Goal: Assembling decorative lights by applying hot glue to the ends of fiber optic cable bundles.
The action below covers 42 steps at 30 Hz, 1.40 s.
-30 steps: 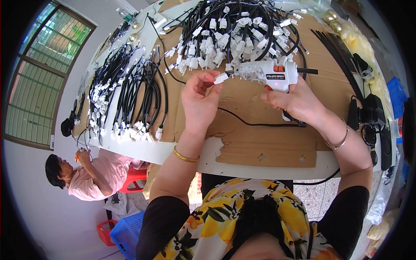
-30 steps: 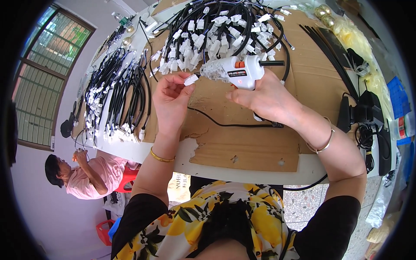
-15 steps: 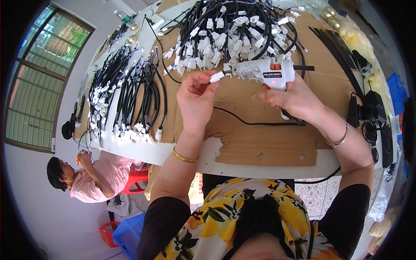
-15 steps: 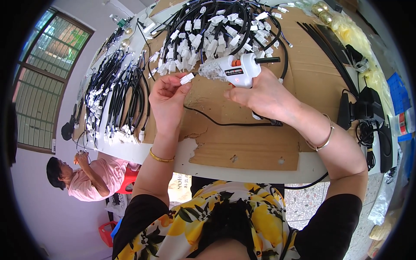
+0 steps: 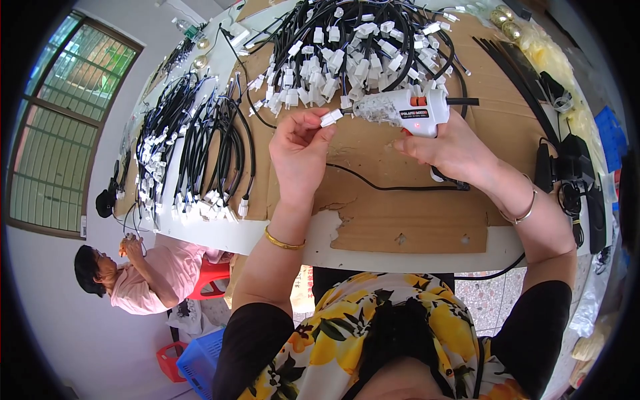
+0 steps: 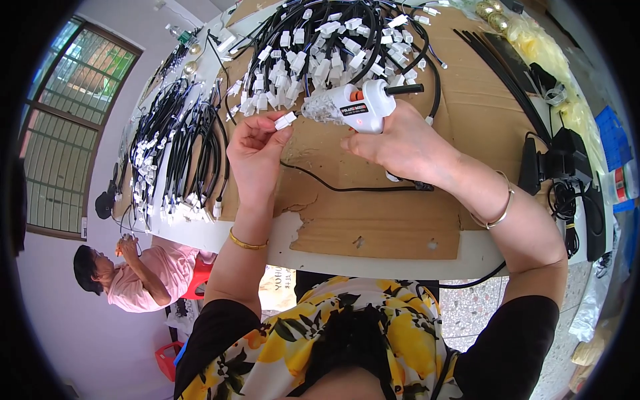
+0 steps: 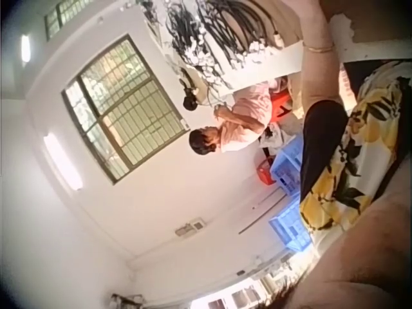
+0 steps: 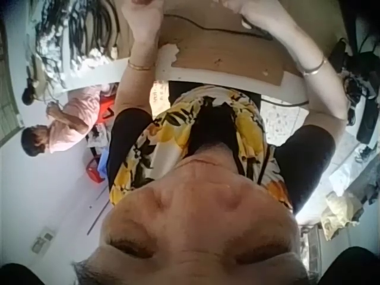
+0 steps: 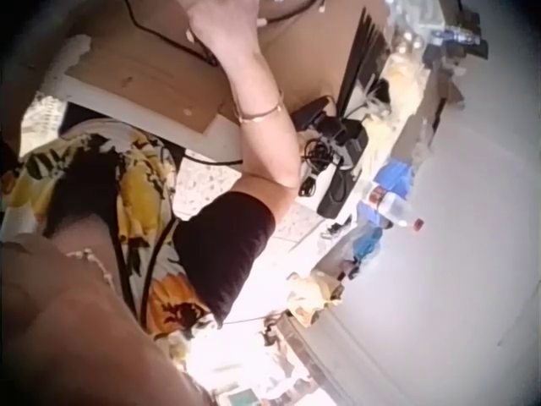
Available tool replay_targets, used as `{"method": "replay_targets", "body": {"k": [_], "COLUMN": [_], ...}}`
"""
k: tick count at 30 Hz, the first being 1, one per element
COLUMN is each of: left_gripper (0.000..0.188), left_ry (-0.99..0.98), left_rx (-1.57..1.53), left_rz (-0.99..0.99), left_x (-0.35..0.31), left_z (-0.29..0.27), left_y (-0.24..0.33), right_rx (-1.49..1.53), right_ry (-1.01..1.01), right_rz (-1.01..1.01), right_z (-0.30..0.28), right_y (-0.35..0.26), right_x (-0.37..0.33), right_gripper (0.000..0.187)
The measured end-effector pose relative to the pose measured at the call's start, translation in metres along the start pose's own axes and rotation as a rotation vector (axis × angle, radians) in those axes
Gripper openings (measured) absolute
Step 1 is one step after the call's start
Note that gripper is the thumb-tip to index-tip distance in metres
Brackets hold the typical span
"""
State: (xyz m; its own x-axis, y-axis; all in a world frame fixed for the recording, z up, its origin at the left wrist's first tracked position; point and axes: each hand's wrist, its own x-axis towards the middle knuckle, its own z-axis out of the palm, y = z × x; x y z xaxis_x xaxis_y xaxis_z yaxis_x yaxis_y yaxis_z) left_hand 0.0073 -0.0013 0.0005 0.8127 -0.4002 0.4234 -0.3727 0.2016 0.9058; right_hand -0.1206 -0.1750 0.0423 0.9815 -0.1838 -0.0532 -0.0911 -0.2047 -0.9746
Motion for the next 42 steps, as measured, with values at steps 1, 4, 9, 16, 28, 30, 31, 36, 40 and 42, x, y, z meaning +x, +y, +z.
{"method": "replay_targets", "body": {"k": [1, 4, 9, 16, 28, 30, 31, 36, 40, 42], "left_gripper": [0.022, 0.022, 0.022, 0.023, 0.023, 0.023, 0.023, 0.023, 0.023, 0.023], "left_ry": [0.001, 0.006, 0.01, 0.009, -0.016, -0.02, -0.023, -0.039, -0.035, -0.035], "left_rx": [-0.001, -0.002, -0.028, -0.003, 0.017, 0.04, 0.063, 0.168, 0.178, 0.18], "left_rz": [0.002, 0.011, 0.018, 0.018, 0.062, 0.084, 0.106, 0.222, 0.223, 0.221], "left_x": [0.0, -0.0005, -0.0001, -0.0001, -0.0007, -0.001, -0.0008, 0.0006, 0.0009, 0.0011], "left_z": [-0.0001, -0.0002, -0.0005, 0.0001, -0.0008, -0.0018, -0.002, -0.0027, -0.0025, -0.0023], "left_y": [0.0004, 0.0008, 0.0, 0.0008, 0.0012, 0.0013, 0.0008, -0.0033, -0.0037, -0.0035], "right_rx": [-0.007, -0.026, -0.055, 0.006, -0.032, -0.02, -0.009, 0.063, 0.081, 0.06], "right_ry": [-0.007, -0.005, -0.015, -0.002, -0.017, -0.006, 0.004, 0.008, -0.017, -0.025], "right_rz": [-0.013, -0.023, -0.002, 0.003, -0.029, -0.043, -0.056, -0.077, -0.052, -0.027], "right_z": [0.0, -0.0004, -0.0009, -0.003, -0.0047, -0.0041, -0.004, -0.0044, -0.0045, -0.0049], "right_y": [0.0002, -0.0025, -0.0024, -0.0031, 0.004, 0.0023, 0.0012, -0.0009, -0.0009, -0.002], "right_x": [0.0001, -0.0019, -0.0017, 0.0003, 0.0031, 0.0024, 0.002, 0.0013, 0.0011, 0.0009], "right_gripper": [0.019, 0.022, 0.026, 0.019, 0.021, 0.02, 0.018, 0.017, 0.015, 0.015]}}
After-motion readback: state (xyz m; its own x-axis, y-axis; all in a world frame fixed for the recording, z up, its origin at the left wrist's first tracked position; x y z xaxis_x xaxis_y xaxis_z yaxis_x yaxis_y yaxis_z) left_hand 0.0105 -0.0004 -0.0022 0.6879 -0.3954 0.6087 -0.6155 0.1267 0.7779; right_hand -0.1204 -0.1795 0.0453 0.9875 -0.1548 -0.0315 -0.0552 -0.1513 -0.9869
